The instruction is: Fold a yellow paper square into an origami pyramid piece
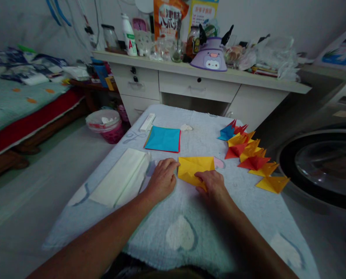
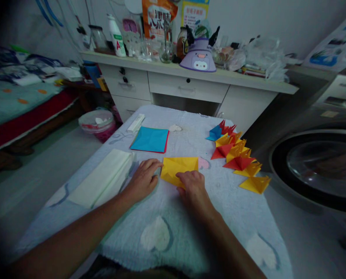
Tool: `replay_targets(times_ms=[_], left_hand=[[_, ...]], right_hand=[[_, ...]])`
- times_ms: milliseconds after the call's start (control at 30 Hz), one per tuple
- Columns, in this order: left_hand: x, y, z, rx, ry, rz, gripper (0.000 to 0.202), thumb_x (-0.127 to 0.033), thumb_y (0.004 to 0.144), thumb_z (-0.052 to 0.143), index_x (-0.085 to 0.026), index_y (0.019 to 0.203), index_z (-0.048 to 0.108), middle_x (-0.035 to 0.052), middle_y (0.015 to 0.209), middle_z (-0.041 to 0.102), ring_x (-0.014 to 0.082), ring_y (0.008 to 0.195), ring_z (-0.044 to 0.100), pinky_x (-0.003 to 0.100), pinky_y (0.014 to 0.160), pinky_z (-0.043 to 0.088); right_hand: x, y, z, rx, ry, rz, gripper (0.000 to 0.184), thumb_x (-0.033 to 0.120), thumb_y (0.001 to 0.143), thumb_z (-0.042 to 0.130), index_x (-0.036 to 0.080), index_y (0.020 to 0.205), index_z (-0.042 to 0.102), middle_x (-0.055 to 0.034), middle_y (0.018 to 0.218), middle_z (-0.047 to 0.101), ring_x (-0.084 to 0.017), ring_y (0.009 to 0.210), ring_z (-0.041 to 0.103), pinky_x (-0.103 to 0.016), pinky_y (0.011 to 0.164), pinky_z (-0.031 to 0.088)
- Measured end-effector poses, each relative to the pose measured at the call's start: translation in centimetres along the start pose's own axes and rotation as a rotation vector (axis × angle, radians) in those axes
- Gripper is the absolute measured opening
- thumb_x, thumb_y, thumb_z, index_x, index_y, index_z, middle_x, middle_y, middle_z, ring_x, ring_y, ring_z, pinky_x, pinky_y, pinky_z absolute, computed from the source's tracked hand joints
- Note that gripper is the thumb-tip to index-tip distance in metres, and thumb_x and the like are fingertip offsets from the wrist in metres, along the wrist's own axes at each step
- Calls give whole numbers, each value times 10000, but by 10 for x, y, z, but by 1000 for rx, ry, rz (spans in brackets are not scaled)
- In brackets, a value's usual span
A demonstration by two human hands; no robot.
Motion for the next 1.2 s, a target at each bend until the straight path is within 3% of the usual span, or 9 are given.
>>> replay_targets(times_ms=[100, 200, 333, 500, 600, 767, 1033, 1200], left_hand=[[0, 0, -1, -16, -17, 14, 503, -27, 724, 489, -188, 1197, 539, 102, 1246, 511, 259, 1191, 471, 447, 1038, 416], [0, 0, 0, -17, -47, 33, 578, -7, 712, 495, -195, 1259, 496, 108, 1352, 437, 266, 1275, 428, 458, 1088, 390], [0, -1, -3, -33, -100, 17, 659, -10, 748, 499, -236, 1359, 404, 106, 1470, 304, 253, 1317, 427, 431, 1095, 415], [-8, -1, -9, -28, -173, 42, 653, -21, 798, 493, -279, 1386, 375, 93, 1510, 291, 208, 1218, 537, 382, 1008, 497], [-10, 0, -14, -44, -186, 73, 561, -7, 792, 501, -245, 1299, 480, 93, 1440, 411, 214, 1236, 526, 374, 990, 500], [-20, -4, -24, -107, -237, 199, 211, -48, 842, 529, -204, 933, 638, 55, 1145, 605, 168, 1080, 607, 321, 928, 518], [-44, -15, -36, -218, -7, 383, 124, -139, 906, 533, -174, 892, 651, 45, 921, 660, 151, 864, 615, 290, 787, 516], [-60, -20, -20, -115, 145, 486, 193, -193, 945, 491, -181, 850, 659, 35, 872, 660, 152, 800, 587, 296, 726, 472]], right_hand=[[4, 3, -3, -30, -12, -27, 139, 124, 811, 579, 225, 867, 656, -30, 842, 662, -201, 835, 533, -360, 795, 346], [9, 0, -21, -143, -47, -52, 146, 121, 821, 585, 233, 759, 655, -29, 861, 665, -206, 863, 510, -366, 787, 328], [16, -10, -36, -166, -142, -74, 148, 147, 876, 585, 252, 830, 678, -45, 1037, 660, -239, 969, 482, -374, 778, 344], [22, -29, -46, -140, -192, -196, 209, 143, 939, 486, 247, 950, 667, -56, 1085, 676, -199, 851, 512, -350, 740, 417], [19, -36, -49, -135, -165, -217, 227, 152, 948, 460, 254, 978, 660, -64, 1076, 688, -188, 805, 553, -340, 692, 449], [9, -38, -53, -202, -75, -217, 215, 118, 924, 473, 243, 1017, 622, -85, 1111, 672, -218, 990, 613, -382, 825, 511], [-18, -23, -31, -93, 110, -58, 336, 196, 843, 584, 229, 1168, 504, -155, 1377, 460, -283, 1273, 494, -465, 964, 507], [-23, -26, -20, -80, 153, -30, 278, 178, 821, 600, 226, 1087, 535, -146, 1374, 451, -280, 1271, 481, -472, 977, 489]])
Point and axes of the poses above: each hand's wrist, its own y-axis towards the middle knuckle, its own z-axis out of the palm, x = y × z, the point moved 10 cm from there along y, towards the middle knuckle
